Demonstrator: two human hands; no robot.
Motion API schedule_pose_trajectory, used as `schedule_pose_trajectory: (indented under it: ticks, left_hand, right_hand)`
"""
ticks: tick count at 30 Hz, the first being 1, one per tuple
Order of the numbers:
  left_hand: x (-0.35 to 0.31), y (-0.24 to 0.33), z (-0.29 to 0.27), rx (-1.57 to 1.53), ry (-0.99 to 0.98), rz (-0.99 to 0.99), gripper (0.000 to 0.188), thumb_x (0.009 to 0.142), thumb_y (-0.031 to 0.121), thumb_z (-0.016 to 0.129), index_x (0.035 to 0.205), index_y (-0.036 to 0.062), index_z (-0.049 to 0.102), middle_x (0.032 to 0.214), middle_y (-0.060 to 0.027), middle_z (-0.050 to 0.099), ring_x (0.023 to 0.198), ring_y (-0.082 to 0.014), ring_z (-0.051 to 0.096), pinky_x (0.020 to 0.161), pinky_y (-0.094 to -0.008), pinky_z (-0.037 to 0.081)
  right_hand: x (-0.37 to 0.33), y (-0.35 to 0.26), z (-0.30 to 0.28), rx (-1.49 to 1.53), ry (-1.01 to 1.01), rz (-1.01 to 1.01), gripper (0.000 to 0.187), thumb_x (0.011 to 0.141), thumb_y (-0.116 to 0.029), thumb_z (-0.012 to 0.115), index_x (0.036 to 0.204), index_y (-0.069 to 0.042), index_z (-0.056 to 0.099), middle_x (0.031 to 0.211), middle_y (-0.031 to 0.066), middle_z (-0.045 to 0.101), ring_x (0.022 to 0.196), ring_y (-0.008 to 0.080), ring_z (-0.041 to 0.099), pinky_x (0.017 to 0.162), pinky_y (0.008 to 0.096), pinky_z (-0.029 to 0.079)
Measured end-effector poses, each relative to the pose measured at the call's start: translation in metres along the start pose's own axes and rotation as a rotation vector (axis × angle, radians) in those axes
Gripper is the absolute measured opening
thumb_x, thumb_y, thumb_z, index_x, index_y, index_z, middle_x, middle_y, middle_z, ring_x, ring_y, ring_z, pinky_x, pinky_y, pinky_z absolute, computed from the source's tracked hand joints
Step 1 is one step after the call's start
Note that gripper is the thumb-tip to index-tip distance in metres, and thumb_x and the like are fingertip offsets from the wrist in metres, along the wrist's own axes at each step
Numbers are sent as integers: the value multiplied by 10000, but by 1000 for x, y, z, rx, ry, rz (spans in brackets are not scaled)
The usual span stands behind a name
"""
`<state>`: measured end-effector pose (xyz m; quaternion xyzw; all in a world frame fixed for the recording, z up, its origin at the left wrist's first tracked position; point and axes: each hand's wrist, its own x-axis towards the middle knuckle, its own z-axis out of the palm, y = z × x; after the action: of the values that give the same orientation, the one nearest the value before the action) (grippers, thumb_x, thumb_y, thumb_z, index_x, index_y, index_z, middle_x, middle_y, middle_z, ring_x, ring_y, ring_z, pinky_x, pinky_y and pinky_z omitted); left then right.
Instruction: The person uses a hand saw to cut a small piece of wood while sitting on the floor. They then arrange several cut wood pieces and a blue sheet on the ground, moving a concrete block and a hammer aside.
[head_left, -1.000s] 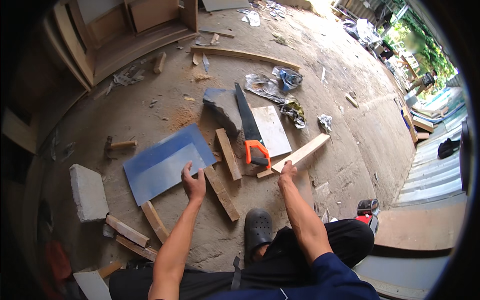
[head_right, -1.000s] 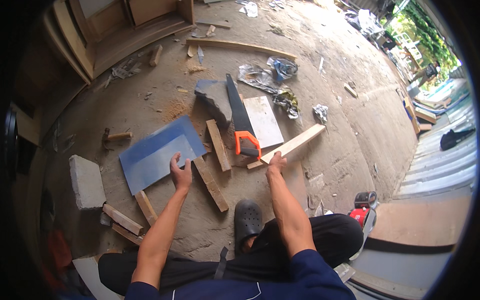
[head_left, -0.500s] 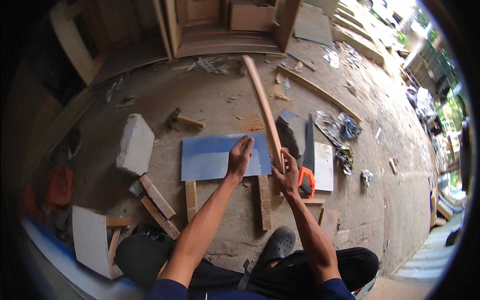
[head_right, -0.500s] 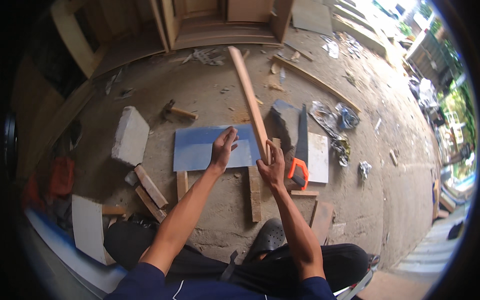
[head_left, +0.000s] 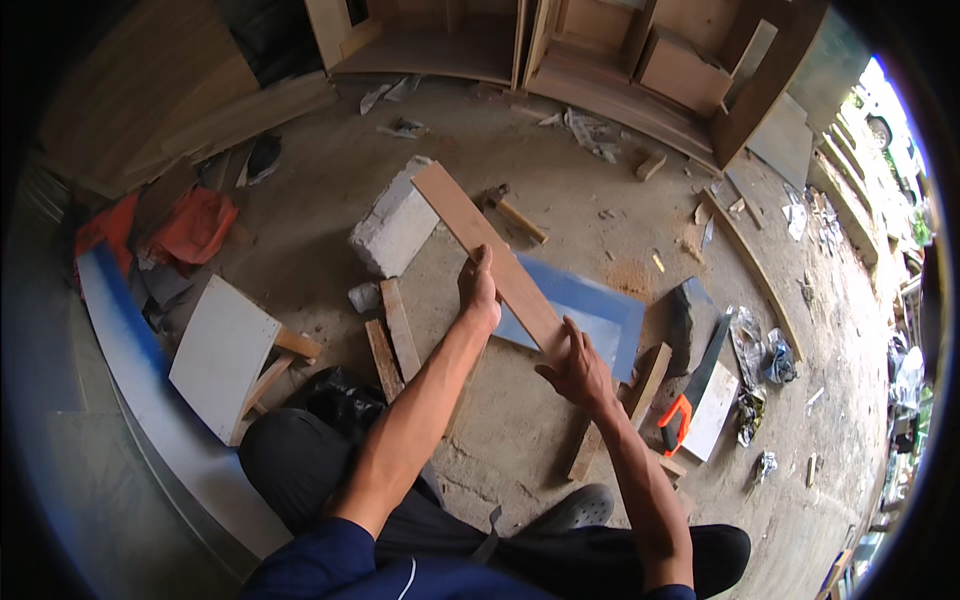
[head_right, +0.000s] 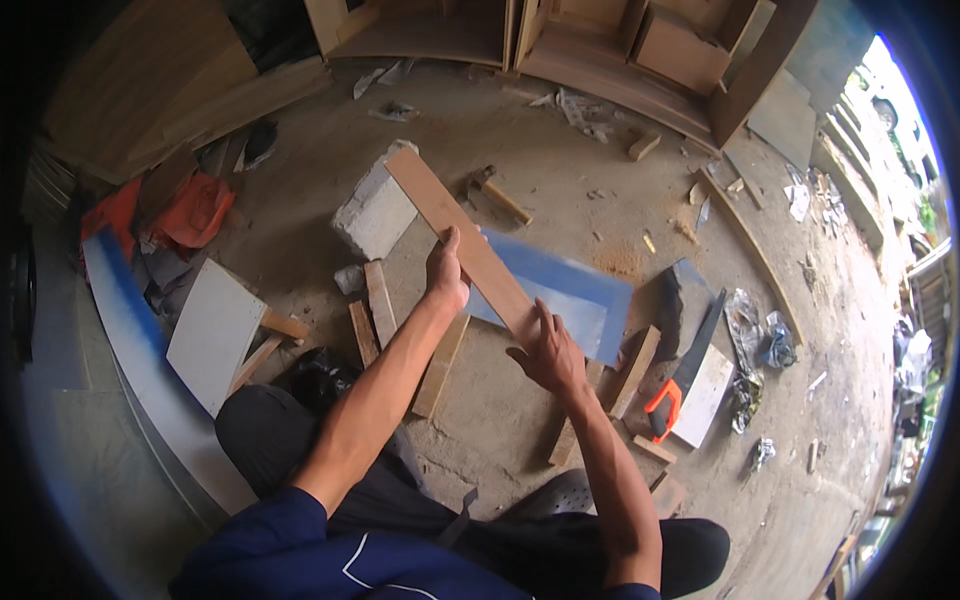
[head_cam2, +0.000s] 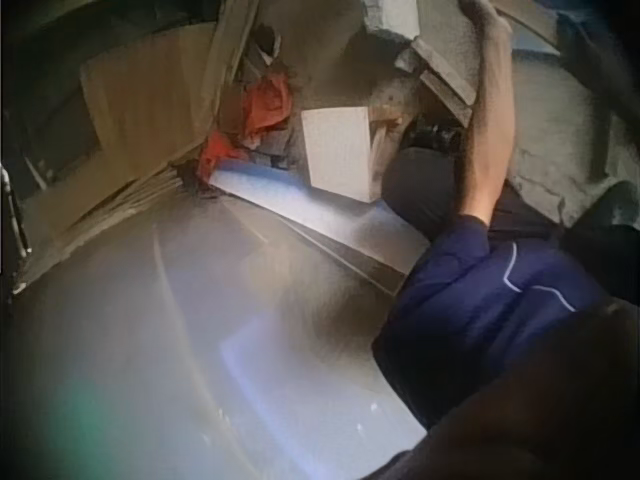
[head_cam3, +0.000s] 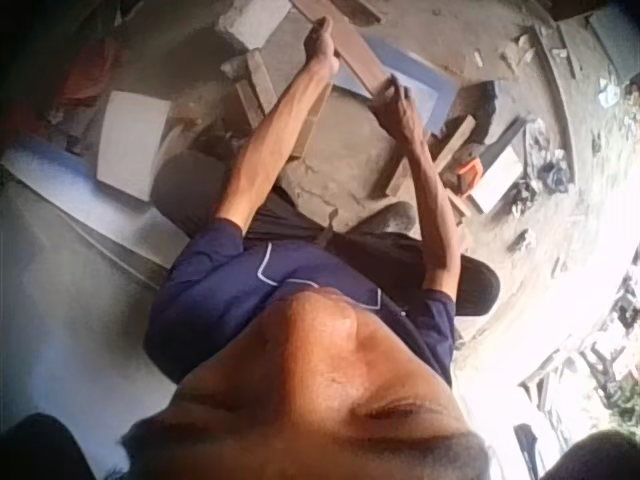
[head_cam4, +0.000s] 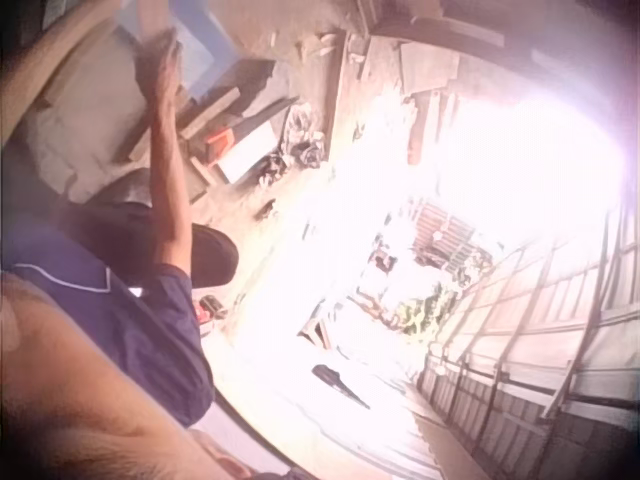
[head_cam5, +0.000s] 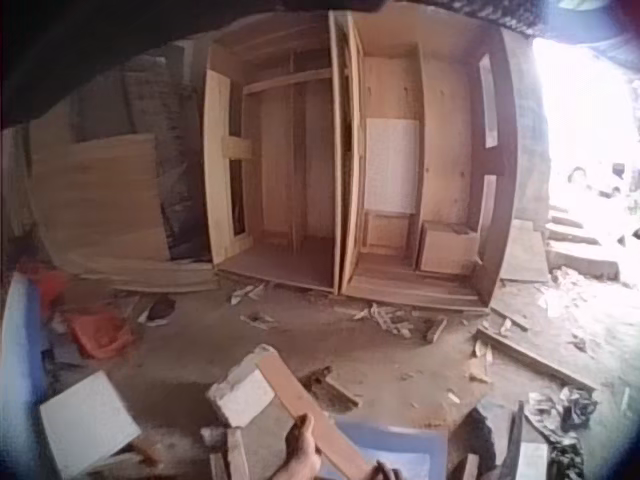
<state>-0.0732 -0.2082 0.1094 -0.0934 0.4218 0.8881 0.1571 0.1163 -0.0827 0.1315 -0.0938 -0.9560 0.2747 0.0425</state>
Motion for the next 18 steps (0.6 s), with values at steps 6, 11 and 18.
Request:
schedule_pose_trajectory:
  ticks: [6, 11, 18]
  left_hand:
    - [5, 10, -46, 36, -45, -314, 475, 921, 426, 541, 1238, 73, 514, 1187, -86, 582, 1102, -241, 544, 960, -412, 423]
    - [14, 13, -91, 99, 266, -285, 556, 855, 487, 615, 1249, 116, 490, 1187, -55, 510, 1119, -229, 469, 929, -435, 397]
    - [2, -30, -173, 625, 462, -289, 388, 822, 398, 707, 998, 61, 634, 901, -42, 620, 840, -189, 586, 765, -336, 472]
  right_hand:
    - [3, 21, 18, 12, -68, 30, 720, 728, -319, 749, 1298, -44, 406, 1116, 194, 595, 1029, 381, 584, 851, 442, 490]
    - [-43, 76, 22, -123, -162, 23, 706, 700, -284, 740, 1300, -74, 432, 1156, 156, 549, 1100, 340, 534, 928, 452, 410]
    - [-108, 135, 38, -282, -154, 61, 730, 691, -295, 749, 1349, -216, 442, 1120, 99, 533, 1132, 286, 493, 960, 453, 354]
